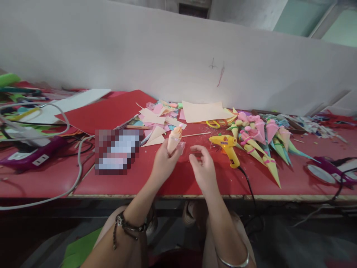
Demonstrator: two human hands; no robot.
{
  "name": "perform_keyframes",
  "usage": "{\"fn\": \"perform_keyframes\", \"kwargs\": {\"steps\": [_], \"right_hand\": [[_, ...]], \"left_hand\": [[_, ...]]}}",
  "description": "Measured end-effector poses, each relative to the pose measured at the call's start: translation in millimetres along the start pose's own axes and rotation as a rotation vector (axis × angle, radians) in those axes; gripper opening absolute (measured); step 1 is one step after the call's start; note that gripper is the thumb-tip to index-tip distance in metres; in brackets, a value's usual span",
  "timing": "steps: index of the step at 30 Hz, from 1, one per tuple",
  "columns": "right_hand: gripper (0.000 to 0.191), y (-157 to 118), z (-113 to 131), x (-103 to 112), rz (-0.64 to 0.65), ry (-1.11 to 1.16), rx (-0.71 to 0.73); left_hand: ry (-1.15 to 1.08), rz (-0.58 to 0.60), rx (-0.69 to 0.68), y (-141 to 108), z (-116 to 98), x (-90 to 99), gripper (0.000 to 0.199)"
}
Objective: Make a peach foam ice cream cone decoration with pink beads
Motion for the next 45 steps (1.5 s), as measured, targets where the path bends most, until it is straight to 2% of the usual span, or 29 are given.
{"fn": "perform_keyframes", "kwargs": {"steps": [4,7,10,13,16,19,22,27,30,34,37,41,45], "right_hand": [[0.027,-1.5,-8.0,-6.6,0.176,-0.201,0.035],[0.035,-3.6,-11.4,-10.3,0.241,-0.339,0.059],[0.048,-4.5,-11.9,-12.9,0.290,-0.459,0.048],[0.061,-4.3,-10.7,-15.0,0.409,-0.559,0.032],[0.061,-3.7,-9.1,-15.7,0.466,-0.589,0.041],[0.055,-2.6,-8.8,-15.4,0.441,-0.538,0.057],[0.045,-1.0,-9.7,-15.4,0.365,-0.400,0.077],[0.025,1.6,-13.5,-15.7,0.159,-0.015,0.020],[0.023,2.0,-16.3,-14.0,0.092,0.077,-0.024],[0.031,2.2,-18.3,-10.0,0.082,-0.075,-0.065],[0.033,2.5,-17.9,-9.7,0.109,-0.102,-0.087],[0.028,3.5,-16.7,-11.7,0.088,0.032,-0.091],[0.015,5.4,-16.6,-10.4,0.006,0.230,-0.081]], "left_hand": [[0.184,-0.075,-0.003,13.3,11.2,20.2,0.015],[0.284,-0.060,0.014,19.3,18.7,29.9,0.019],[0.375,-0.032,0.016,21.5,24.4,34.2,0.025],[0.541,-0.056,0.022,22.2,29.1,35.2,0.026],[0.638,-0.013,0.068,22.7,33.2,34.3,0.027],[0.658,0.081,0.156,22.9,36.3,33.2,0.029],[0.646,0.106,0.151,22.5,36.8,32.2,0.029],[0.446,0.165,0.112,21.5,32.8,27.5,0.028],[0.350,0.200,0.146,20.1,31.0,24.9,0.028],[0.388,0.173,0.118,18.9,32.4,23.9,0.026],[0.449,0.176,0.108,18.7,33.8,23.5,0.021],[0.389,0.138,0.060,18.8,31.7,23.4,0.016],[0.138,0.055,0.008,18.1,25.4,22.9,0.015]]}}
Point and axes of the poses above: each hand's wrist, its own y-axis towards the middle knuckle, its own x-axis out of the back of the hand, z = x × y, the point moved 1 cm from there along y, towards the middle knuckle, and after that the axes turned 8 degrees about z, right-handed, at the moved point
